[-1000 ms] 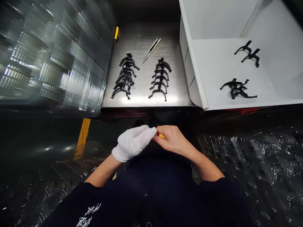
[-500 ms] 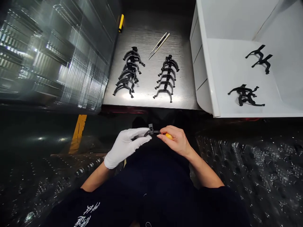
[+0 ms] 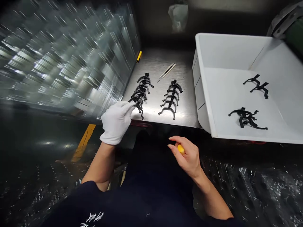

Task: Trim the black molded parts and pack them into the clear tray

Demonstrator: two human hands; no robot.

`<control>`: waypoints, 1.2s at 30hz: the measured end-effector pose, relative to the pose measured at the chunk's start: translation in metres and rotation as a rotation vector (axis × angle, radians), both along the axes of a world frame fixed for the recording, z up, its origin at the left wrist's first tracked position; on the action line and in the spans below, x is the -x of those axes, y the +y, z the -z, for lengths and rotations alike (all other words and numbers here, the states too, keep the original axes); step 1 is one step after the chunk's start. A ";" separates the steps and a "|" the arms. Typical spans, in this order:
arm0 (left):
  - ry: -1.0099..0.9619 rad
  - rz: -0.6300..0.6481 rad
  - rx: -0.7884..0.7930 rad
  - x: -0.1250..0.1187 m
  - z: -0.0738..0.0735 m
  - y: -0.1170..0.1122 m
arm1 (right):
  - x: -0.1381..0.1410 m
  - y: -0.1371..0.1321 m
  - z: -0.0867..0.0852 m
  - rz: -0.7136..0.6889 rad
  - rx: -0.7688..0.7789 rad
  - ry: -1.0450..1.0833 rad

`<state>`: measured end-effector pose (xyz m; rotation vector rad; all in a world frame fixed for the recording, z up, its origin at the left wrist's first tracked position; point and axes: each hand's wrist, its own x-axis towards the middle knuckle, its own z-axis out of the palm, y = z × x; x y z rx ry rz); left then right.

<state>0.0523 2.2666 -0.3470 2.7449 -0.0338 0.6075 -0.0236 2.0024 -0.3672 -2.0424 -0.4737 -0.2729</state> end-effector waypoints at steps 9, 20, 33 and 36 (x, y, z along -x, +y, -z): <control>0.143 -0.055 -0.116 -0.073 -0.006 0.009 | -0.007 -0.051 -0.061 0.177 0.238 -0.278; 0.047 -0.005 0.092 -0.019 -0.042 -0.025 | -0.161 -0.214 -0.091 0.481 1.139 0.618; -0.106 0.170 0.129 0.014 -0.028 -0.036 | -0.142 -0.200 -0.094 0.637 0.968 0.474; -0.155 0.312 0.139 0.016 -0.015 -0.042 | -0.136 -0.188 -0.100 0.670 0.757 0.367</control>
